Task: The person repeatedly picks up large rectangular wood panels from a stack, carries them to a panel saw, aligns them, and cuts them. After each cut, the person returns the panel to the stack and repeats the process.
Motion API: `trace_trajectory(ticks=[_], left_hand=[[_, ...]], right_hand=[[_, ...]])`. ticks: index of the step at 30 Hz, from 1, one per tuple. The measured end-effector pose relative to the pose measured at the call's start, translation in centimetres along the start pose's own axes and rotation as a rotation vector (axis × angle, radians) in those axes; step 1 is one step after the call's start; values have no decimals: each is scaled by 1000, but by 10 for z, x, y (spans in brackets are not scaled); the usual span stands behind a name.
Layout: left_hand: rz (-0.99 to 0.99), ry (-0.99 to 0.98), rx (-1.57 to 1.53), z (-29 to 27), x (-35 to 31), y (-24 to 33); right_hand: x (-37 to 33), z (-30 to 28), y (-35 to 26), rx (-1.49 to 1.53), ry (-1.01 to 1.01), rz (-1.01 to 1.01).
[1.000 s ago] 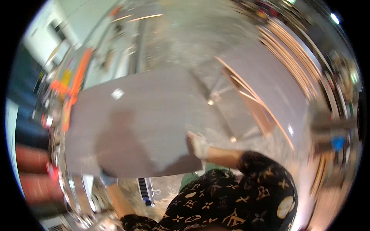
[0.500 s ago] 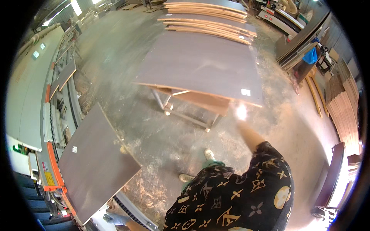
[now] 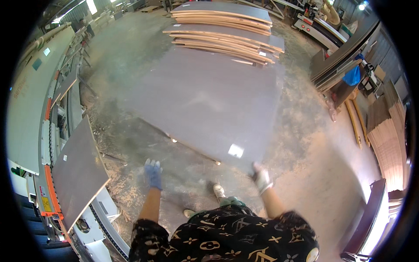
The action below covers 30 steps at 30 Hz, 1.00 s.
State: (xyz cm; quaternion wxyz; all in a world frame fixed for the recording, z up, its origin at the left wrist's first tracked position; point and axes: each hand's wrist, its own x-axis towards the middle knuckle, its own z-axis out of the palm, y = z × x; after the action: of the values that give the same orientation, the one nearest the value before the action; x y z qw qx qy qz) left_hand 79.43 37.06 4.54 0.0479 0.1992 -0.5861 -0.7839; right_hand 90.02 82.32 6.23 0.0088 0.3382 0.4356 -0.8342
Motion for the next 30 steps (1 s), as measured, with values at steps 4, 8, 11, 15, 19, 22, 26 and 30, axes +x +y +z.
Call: trace_trajectory(ticks=[4, 8, 11, 15, 19, 22, 26, 30], left_hand=[[-134, 206, 118, 72, 44, -15], [-359, -63, -350, 27, 74, -37], [-431, -114, -384, 45, 16, -28], [-398, -294, -629, -10, -41, -76], [-239, -93, -491, 27, -138, -5], [-186, 13, -450, 5, -191, 46], [-46, 218, -473, -45, -265, 58], [71, 392, -455, -101, -343, 63]], right_hand=[[-93, -29, 36, 128, 102, 101], [-120, -133, 28, -38, 62, 135], [-80, -161, -23, -249, 177, -18], [33, -155, -136, -166, 307, -83], [43, -150, -181, -583, 514, -151], [20, -90, -176, -388, 366, -182], [30, -39, -147, -581, 189, -158], [11, 53, -113, -488, -198, -252]])
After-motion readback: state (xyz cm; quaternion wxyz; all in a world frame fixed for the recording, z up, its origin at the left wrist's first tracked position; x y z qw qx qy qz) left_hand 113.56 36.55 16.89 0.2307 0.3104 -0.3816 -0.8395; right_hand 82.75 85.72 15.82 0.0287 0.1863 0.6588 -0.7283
